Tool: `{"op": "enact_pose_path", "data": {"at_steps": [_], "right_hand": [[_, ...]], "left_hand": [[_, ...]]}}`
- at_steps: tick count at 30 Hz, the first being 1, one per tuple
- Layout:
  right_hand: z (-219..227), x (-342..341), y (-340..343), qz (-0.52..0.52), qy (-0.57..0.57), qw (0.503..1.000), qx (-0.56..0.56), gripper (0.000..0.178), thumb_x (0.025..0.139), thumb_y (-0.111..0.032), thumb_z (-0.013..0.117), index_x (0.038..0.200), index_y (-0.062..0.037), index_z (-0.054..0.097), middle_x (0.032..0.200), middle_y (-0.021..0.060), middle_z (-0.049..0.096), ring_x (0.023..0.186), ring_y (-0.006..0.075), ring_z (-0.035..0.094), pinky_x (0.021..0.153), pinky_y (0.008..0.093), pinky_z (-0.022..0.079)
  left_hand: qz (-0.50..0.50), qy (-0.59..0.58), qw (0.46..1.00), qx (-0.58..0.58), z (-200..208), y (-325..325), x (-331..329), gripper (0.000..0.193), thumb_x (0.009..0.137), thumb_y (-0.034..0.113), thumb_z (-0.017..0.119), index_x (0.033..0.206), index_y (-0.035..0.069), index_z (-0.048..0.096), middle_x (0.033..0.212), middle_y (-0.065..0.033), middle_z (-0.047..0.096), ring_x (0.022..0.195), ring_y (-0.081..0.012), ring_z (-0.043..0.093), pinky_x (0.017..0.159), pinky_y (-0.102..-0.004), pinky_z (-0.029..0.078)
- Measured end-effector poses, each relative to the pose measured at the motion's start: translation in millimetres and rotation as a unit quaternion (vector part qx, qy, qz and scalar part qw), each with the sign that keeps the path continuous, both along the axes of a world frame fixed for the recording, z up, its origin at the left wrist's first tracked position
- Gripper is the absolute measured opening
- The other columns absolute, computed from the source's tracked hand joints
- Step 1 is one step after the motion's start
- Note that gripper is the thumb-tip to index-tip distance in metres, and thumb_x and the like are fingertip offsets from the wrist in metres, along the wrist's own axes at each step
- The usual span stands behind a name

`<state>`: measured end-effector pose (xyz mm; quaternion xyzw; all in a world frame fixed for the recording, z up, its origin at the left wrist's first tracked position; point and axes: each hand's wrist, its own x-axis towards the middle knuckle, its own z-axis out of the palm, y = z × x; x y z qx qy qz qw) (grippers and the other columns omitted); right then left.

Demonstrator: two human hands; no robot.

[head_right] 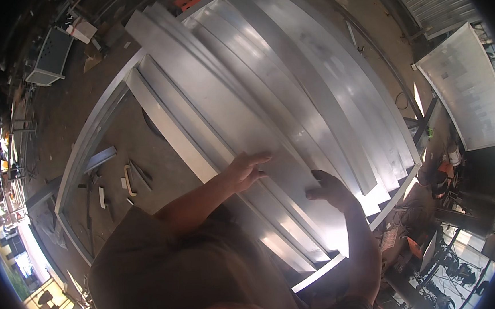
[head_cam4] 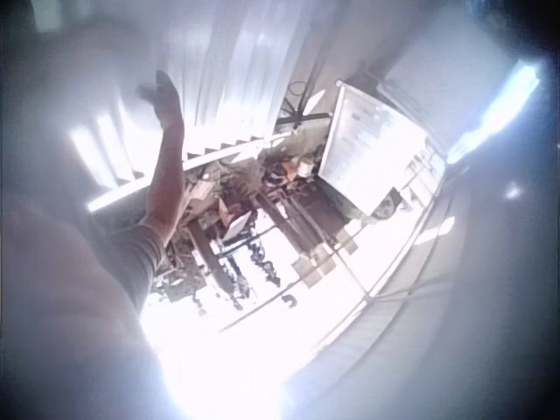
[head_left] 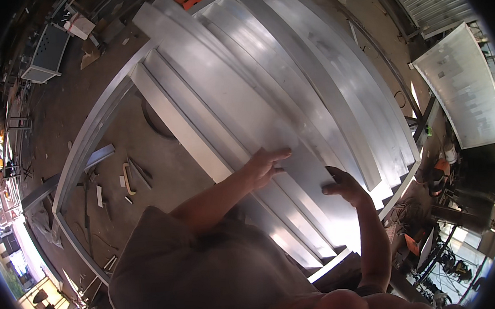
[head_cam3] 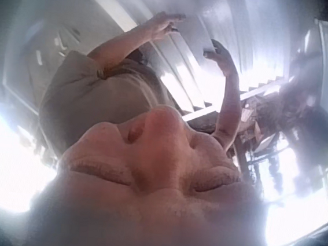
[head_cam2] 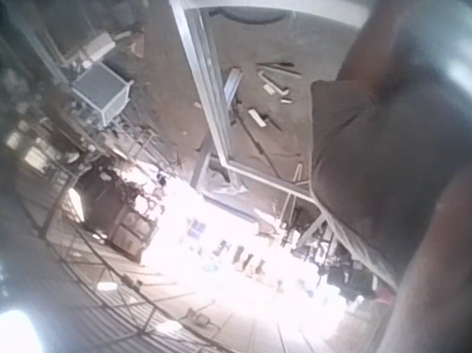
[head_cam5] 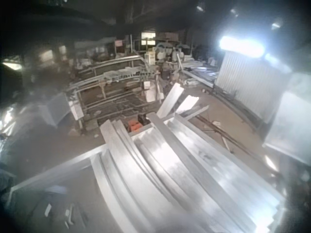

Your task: The person places long metal slats into a curved metal frame and uses a nail gun to fasten them in place. They repeat this process for several slats, aligning each one before securing it.

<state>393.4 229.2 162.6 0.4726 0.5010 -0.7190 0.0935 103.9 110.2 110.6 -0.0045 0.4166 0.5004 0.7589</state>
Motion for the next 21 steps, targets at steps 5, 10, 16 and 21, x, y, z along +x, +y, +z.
{"op": "enact_pose_path", "data": {"at_steps": [5,10,16,21], "right_hand": [[-40,-37,-28,0.060,0.006,0.998,-0.017,0.085,0.078,-0.026,0.083,0.151,0.0023,0.050,0.125,0.0156,0.069,0.114,0.0263,0.065,0.109,0.0395,0.044],[-52,-42,-15,0.080,-0.008,0.996,-0.040,0.089,0.078,-0.030,0.084,0.153,0.0009,0.048,0.134,0.0171,0.066,0.122,0.0267,0.061,0.111,0.0401,0.042],[-61,-48,1,0.116,-0.058,0.991,-0.044,0.092,0.079,-0.037,0.086,0.155,-0.0015,0.047,0.143,0.0182,0.061,0.131,0.0268,0.057,0.115,0.0399,0.038],[-68,-44,40,0.140,-0.069,0.988,-0.017,0.076,0.086,-0.035,0.083,0.150,-0.0067,0.055,0.145,0.0181,0.060,0.133,0.0265,0.056,0.111,0.0395,0.043]], "left_hand": [[0.034,0.006,0.998,-0.055,-15,-41,-26,0.071,0.094,0.028,0.076,0.148,-0.003,0.043,0.152,-0.0146,0.042,0.142,-0.0327,0.040,0.118,-0.0585,0.033],[0.053,0.021,0.995,-0.087,-33,-33,-23,0.071,0.094,0.027,0.076,0.150,0.002,0.041,0.154,-0.0138,0.040,0.145,-0.0327,0.035,0.116,-0.0589,0.036],[-0.010,0.081,0.993,-0.089,-41,-20,-32,0.067,0.092,0.033,0.079,0.146,0.007,0.048,0.146,-0.0076,0.051,0.138,-0.0236,0.045,0.111,-0.0510,0.043],[-0.159,0.199,0.960,-0.118,-25,-5,-54,0.050,0.093,0.041,0.078,0.123,0.003,0.066,0.116,-0.0083,0.069,0.105,-0.0185,0.066,0.097,-0.0369,0.053]]}}
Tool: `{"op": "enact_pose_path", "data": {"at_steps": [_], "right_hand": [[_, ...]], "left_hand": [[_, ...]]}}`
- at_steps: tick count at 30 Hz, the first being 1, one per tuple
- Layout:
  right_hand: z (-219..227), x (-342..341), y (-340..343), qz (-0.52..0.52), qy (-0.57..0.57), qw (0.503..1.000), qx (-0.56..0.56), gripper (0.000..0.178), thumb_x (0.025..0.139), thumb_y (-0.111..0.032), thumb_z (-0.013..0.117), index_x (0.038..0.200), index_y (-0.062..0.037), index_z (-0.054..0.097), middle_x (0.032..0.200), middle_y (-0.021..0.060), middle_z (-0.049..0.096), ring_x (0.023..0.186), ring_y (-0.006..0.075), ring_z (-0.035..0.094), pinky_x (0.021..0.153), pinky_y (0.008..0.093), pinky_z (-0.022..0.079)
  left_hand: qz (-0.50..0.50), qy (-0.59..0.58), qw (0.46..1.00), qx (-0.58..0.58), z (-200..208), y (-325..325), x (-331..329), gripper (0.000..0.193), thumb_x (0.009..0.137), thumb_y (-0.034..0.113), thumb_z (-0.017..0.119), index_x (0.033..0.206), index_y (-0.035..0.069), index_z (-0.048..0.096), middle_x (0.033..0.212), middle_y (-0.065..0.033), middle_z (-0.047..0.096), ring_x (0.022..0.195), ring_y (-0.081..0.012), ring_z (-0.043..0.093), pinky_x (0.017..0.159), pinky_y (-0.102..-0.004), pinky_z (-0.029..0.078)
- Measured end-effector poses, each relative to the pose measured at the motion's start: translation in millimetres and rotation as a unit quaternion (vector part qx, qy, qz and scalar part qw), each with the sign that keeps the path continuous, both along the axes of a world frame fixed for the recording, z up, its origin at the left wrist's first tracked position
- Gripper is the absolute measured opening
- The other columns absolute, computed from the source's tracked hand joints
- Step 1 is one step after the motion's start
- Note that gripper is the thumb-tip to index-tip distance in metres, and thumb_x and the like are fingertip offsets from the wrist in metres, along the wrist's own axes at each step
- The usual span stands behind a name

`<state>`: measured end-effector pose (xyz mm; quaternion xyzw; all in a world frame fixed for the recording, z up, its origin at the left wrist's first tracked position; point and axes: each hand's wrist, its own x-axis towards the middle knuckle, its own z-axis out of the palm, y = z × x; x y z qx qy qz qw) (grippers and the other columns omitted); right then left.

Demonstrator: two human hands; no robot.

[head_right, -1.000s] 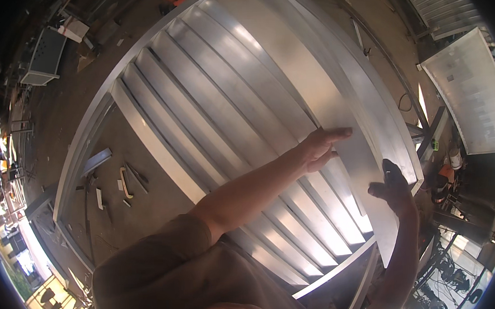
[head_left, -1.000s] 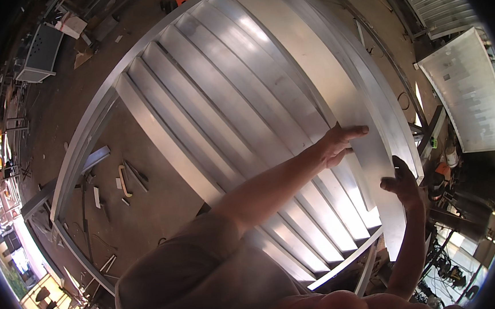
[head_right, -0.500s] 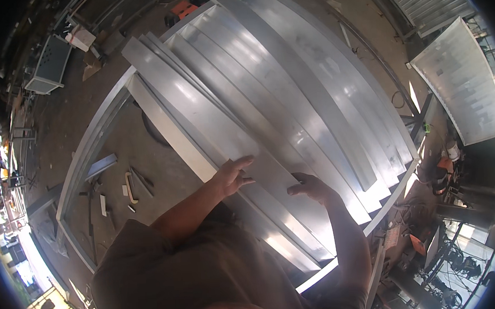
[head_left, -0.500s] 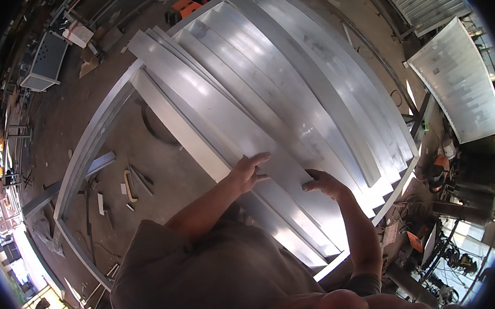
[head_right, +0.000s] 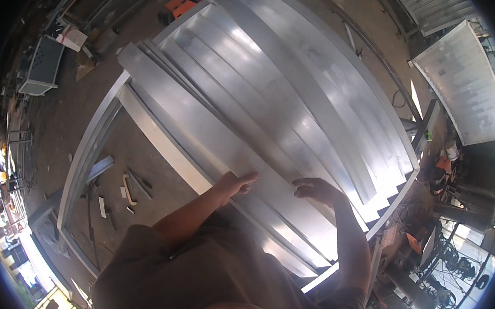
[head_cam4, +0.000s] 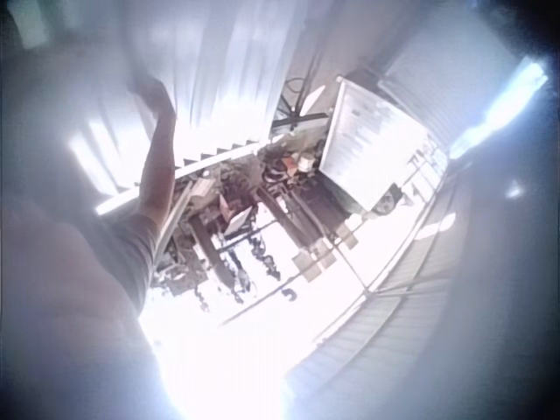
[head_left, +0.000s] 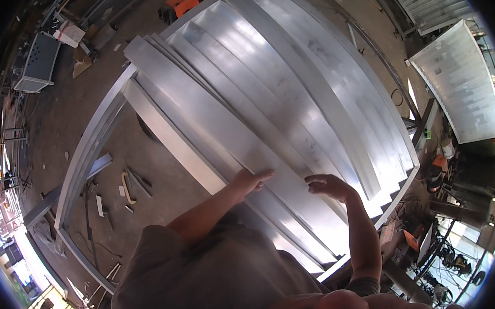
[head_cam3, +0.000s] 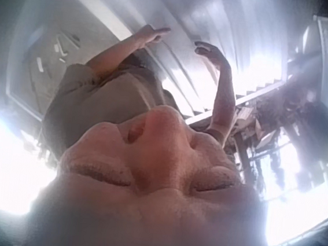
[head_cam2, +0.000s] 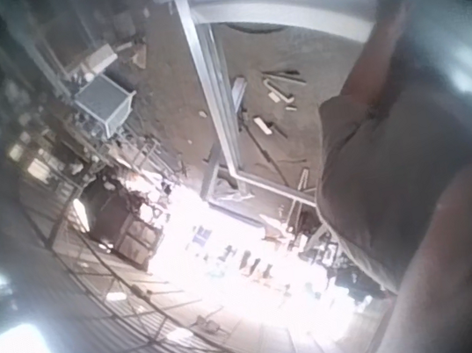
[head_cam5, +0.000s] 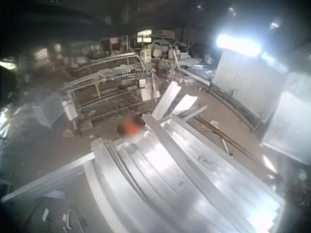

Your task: The person places long metal slats into a curved metal frame and uses a nail gun to fasten them in place. They repeat this process for several slats, aligning each one before securing it.

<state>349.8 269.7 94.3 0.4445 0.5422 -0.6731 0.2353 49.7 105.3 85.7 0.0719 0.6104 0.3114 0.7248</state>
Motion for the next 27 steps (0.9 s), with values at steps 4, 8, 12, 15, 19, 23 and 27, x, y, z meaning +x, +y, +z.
{"op": "enact_pose_path", "data": {"at_steps": [4,8,12,15,19,23,27], "right_hand": [[-27,1,66,-0.072,-0.064,0.812,0.576,0.089,0.084,-0.038,0.086,0.156,-0.0086,0.043,0.152,0.0204,0.050,0.138,0.0411,0.047,0.114,0.0488,0.042],[-46,10,114,-0.054,-0.200,0.815,0.541,0.110,0.075,-0.051,0.087,0.160,-0.0092,0.031,0.150,0.0242,0.049,0.140,0.0469,0.043,0.114,0.0553,0.042],[-27,11,118,0.005,-0.181,0.801,0.570,0.101,0.073,-0.049,0.087,0.151,-0.0049,0.041,0.140,0.0239,0.056,0.129,0.0445,0.054,0.105,0.0543,0.049],[9,5,89,-0.030,-0.170,0.779,0.603,0.078,0.074,-0.042,0.088,0.134,-0.0023,0.056,0.126,0.0232,0.065,0.108,0.0420,0.067,0.092,0.0509,0.056],[67,14,2,-0.075,-0.083,0.834,0.540,0.078,0.076,-0.047,0.084,0.131,0.0015,0.058,0.128,0.0251,0.063,0.111,0.0413,0.067,0.094,0.0485,0.055],[109,41,-125,-0.120,-0.085,0.806,0.574,0.075,0.072,-0.039,0.087,0.128,0.0023,0.060,0.119,0.0243,0.066,0.109,0.0413,0.067,0.091,0.0484,0.055],[137,75,-249,-0.134,-0.057,0.779,0.610,0.071,0.067,-0.034,0.089,0.123,0.0009,0.061,0.115,0.0222,0.066,0.106,0.0410,0.066,0.089,0.0484,0.056]], "left_hand": [[-0.043,0.031,0.999,0.003,4,-4,-9,0.048,0.093,0.046,0.077,0.102,-0.001,0.073,0.093,-0.0092,0.072,0.079,-0.0189,0.070,0.085,-0.0325,0.057],[-0.069,-0.016,0.997,-0.028,-12,-14,-10,0.051,0.094,0.048,0.077,0.103,-0.002,0.071,0.093,-0.0106,0.072,0.079,-0.0196,0.071,0.080,-0.0325,0.059],[-0.064,-0.045,0.997,-0.009,-16,-28,-9,0.051,0.097,0.046,0.074,0.107,-0.003,0.068,0.097,-0.0105,0.070,0.084,-0.0198,0.071,0.080,-0.0333,0.060],[-0.089,-0.050,0.995,-0.009,-5,-43,-8,0.051,0.098,0.046,0.072,0.110,-0.004,0.065,0.099,-0.0107,0.070,0.087,-0.0193,0.070,0.081,-0.0337,0.060],[-0.092,-0.008,0.994,0.058,5,-67,-3,0.052,0.100,0.045,0.070,0.114,-0.004,0.062,0.099,-0.0102,0.068,0.087,-0.0178,0.069,0.080,-0.0333,0.060],[-0.040,0.087,0.989,0.117,-10,-86,1,0.049,0.102,0.047,0.066,0.112,0.000,0.059,0.100,-0.0083,0.066,0.086,-0.0157,0.068,0.079,-0.0316,0.060],[0.041,0.038,0.994,0.095,-31,-101,-2,0.046,0.102,0.049,0.065,0.109,0.004,0.060,0.098,-0.0055,0.065,0.085,-0.0173,0.069,0.079,-0.0324,0.060]]}}
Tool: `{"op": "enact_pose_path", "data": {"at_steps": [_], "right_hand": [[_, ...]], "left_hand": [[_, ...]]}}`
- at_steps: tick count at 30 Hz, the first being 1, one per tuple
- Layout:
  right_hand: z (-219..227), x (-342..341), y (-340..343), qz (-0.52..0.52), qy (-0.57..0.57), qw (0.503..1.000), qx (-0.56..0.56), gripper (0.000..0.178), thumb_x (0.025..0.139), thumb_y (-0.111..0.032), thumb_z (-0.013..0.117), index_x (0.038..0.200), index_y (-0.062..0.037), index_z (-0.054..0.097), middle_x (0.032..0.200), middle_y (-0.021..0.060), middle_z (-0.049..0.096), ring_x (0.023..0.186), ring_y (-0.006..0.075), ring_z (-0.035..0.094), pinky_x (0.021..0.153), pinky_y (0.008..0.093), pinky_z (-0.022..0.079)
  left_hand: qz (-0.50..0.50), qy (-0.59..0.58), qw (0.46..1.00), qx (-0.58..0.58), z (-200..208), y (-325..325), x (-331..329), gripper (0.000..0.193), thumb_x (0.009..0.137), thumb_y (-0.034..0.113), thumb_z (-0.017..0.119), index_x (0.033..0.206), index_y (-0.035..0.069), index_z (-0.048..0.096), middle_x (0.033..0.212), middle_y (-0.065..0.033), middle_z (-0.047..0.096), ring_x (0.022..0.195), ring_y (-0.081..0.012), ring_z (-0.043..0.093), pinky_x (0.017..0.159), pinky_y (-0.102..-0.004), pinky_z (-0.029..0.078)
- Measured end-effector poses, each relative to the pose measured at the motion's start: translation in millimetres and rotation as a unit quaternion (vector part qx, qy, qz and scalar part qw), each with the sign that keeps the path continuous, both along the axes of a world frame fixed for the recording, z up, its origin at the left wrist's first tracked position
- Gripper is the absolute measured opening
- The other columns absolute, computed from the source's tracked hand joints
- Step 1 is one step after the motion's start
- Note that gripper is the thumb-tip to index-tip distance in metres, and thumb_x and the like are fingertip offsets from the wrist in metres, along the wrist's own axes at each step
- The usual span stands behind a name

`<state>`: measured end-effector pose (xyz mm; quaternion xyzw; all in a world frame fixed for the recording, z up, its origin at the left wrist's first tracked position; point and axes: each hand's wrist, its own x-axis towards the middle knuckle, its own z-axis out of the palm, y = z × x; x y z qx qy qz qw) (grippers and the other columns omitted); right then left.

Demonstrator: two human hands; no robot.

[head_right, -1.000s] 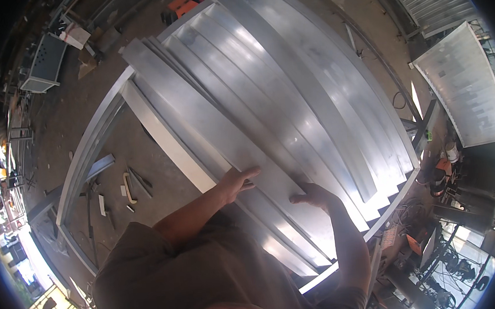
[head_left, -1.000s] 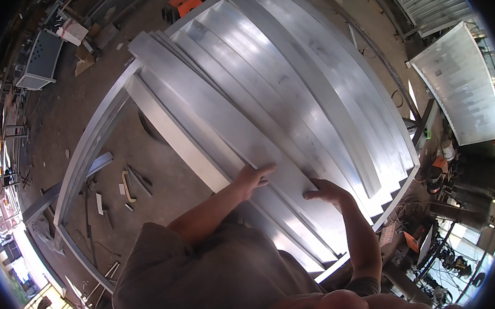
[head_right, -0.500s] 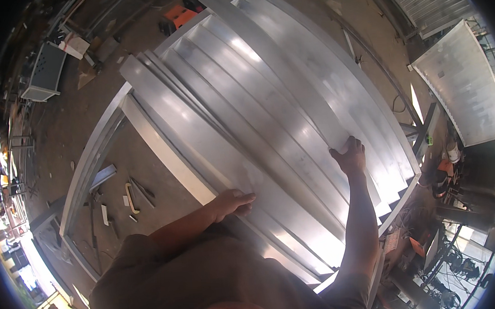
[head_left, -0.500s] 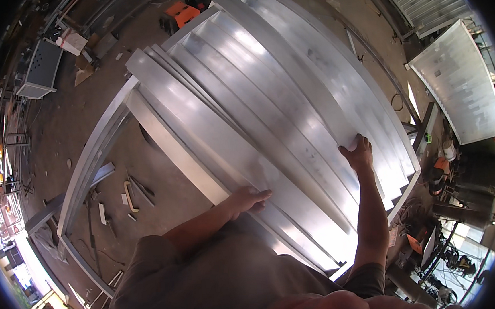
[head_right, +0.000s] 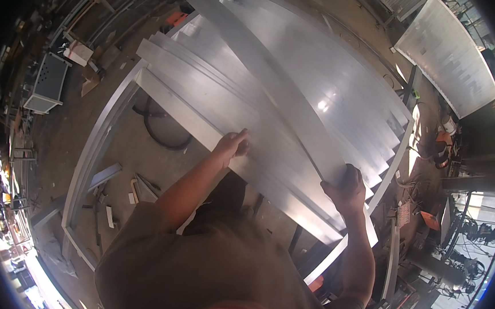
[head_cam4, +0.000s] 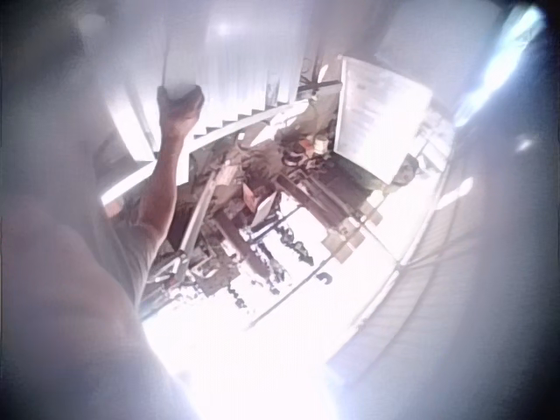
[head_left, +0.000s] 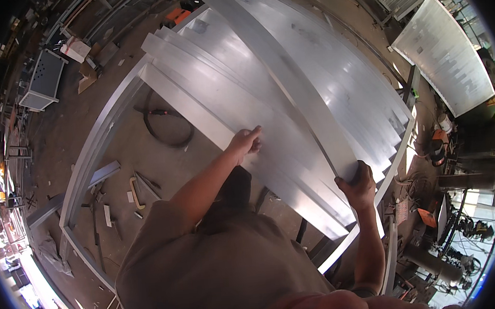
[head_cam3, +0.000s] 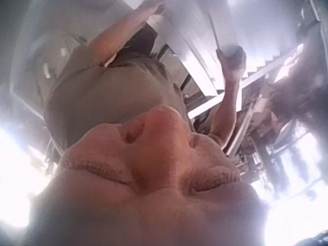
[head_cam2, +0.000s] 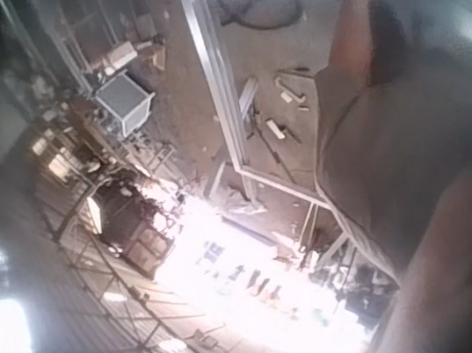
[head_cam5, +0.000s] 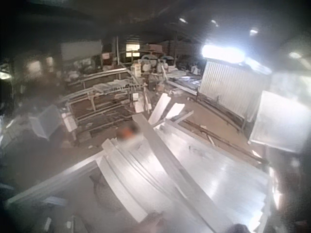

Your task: The person places long metal slats into a curved metal frame and uses a nail gun to fasten them in place. They repeat this process for several slats, aligning each one before securing it.

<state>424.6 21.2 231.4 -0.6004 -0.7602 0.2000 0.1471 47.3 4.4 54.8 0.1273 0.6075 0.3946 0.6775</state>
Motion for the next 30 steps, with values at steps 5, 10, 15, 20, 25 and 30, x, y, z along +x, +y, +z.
{"op": "enact_pose_path", "data": {"at_steps": [5,10,15,20,25,30], "right_hand": [[-4,28,-126,0.024,0.010,0.996,0.084,0.077,0.062,-0.027,0.093,0.125,-0.0015,0.056,0.115,0.0207,0.064,0.103,0.0423,0.065,0.086,0.0510,0.055],[-24,36,-223,0.076,-0.020,0.986,0.145,0.089,0.058,-0.027,0.095,0.130,0.0009,0.052,0.118,0.0207,0.062,0.102,0.0426,0.065,0.084,0.0520,0.056],[-53,23,-284,0.109,0.013,0.983,0.144,0.091,0.056,-0.028,0.095,0.131,0.0003,0.051,0.116,0.0196,0.062,0.099,0.0420,0.064,0.083,0.0521,0.056],[-74,-1,-312,0.062,-0.070,0.994,0.049,0.092,0.060,-0.036,0.095,0.134,-0.0043,0.051,0.127,0.0151,0.059,0.110,0.0363,0.060,0.092,0.0490,0.052],[-97,-29,-308,0.054,-0.091,0.993,0.047,0.091,0.062,-0.036,0.094,0.136,-0.0059,0.050,0.127,0.0137,0.060,0.110,0.0353,0.060,0.093,0.0492,0.051],[-118,-46,-291,0.055,-0.098,0.992,0.055,0.090,0.063,-0.036,0.093,0.136,-0.0057,0.049,0.127,0.0137,0.059,0.112,0.0356,0.060,0.094,0.0499,0.050]], "left_hand": [[0.141,0.400,0.883,0.204,45,-64,7,0.048,0.098,0.045,0.070,0.121,0.004,0.059,0.112,-0.0109,0.062,0.093,-0.0225,0.068,0.087,-0.0366,0.059],[-0.287,0.655,0.534,0.451,145,-153,-5,0.091,0.077,0.047,0.086,0.152,0.013,0.047,0.153,-0.0154,0.046,0.149,-0.0306,0.037,0.127,-0.0538,0.024],[-0.498,0.632,0.415,0.425,147,-167,-2,0.106,0.071,0.044,0.087,0.160,0.016,0.036,0.153,-0.0124,0.047,0.148,-0.0287,0.039,0.130,-0.0539,0.016],[-0.570,0.601,0.419,0.371,88,-180,-21,0.086,0.076,0.030,0.079,0.154,0.018,0.044,0.137,-0.0140,0.054,0.140,-0.0315,0.045,0.125,-0.0547,0.022],[-0.558,0.612,0.427,0.363,40,-181,-47,0.079,0.074,0.027,0.078,0.146,0.018,0.049,0.132,-0.0126,0.055,0.134,-0.0316,0.048,0.121,-0.0538,0.026],[-0.551,0.636,0.406,0.357,22,-174,-64,0.084,0.072,0.030,0.083,0.147,0.020,0.047,0.130,-0.0083,0.054,0.132,-0.0276,0.049,0.119,-0.0517,0.027]]}}
